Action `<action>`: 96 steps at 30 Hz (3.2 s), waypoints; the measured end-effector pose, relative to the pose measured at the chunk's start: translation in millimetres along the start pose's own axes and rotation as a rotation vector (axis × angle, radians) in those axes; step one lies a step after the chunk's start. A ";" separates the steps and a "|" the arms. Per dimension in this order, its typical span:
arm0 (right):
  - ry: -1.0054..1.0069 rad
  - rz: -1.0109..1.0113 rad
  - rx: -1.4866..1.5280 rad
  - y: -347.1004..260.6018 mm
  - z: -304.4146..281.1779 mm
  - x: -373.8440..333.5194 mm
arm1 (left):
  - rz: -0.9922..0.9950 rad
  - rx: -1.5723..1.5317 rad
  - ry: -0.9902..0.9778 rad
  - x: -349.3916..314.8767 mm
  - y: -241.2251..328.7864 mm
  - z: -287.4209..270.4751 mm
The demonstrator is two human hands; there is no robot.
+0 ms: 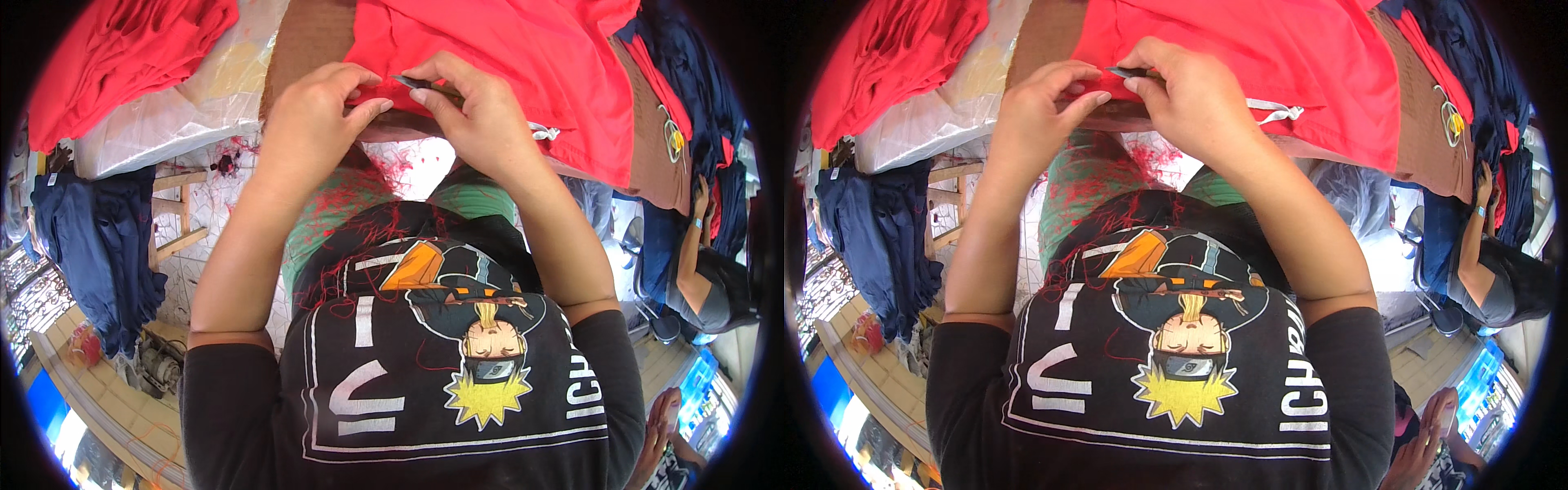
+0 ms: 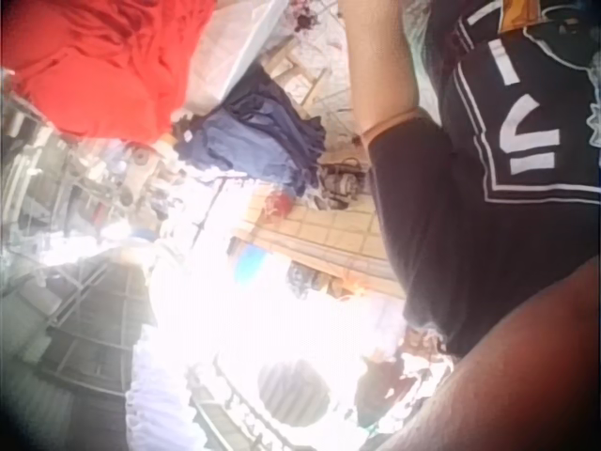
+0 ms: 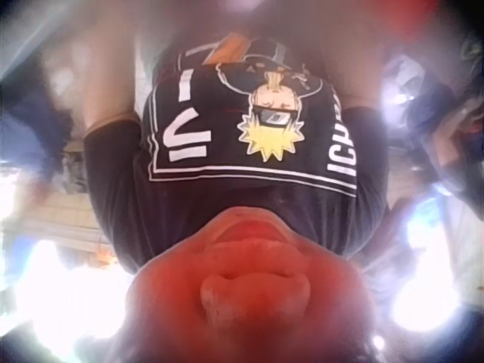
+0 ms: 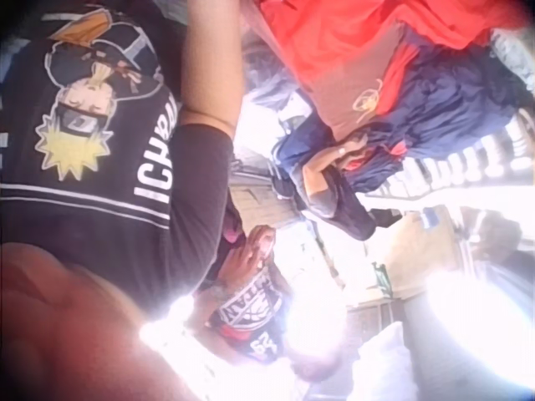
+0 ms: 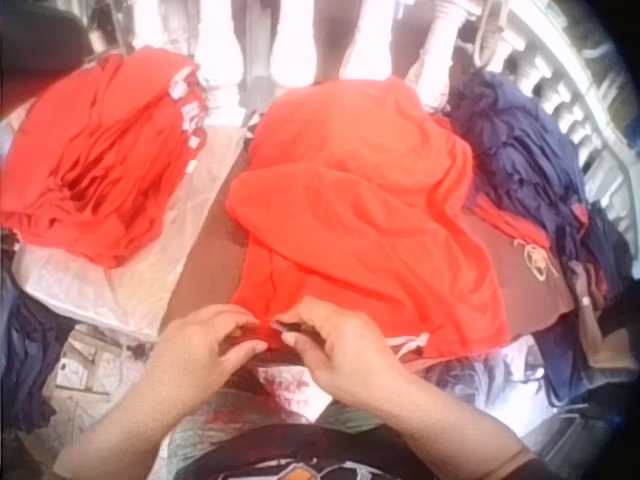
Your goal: The person trims excess threads from the collar and seams of red t-shirts using small snips, handling the shirts one at a time from a stack on a worktable.
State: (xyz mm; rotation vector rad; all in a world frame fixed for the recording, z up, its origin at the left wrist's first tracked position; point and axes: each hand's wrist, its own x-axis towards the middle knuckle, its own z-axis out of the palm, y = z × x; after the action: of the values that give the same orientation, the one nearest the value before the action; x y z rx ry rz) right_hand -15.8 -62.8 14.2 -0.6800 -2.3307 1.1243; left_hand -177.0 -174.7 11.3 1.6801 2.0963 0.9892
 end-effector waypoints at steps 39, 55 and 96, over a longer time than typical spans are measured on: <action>0.012 -0.263 -0.302 13.2 -38.6 -7.4 | 0.200 0.235 0.150 6.4 20.0 31.4; 0.089 0.203 -0.317 56.9 -51.4 20.6 | -0.034 -0.322 -0.136 25.6 -9.1 -14.4; 0.313 -0.002 -0.159 35.3 -34.7 -14.4 | -0.364 -0.974 -0.122 71.3 30.3 49.6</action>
State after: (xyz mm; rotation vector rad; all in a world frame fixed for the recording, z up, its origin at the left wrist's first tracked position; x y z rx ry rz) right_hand 24.0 -32.3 2.3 -0.8442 -2.1630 0.7722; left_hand -145.0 -88.5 9.1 0.8075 1.3626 1.3966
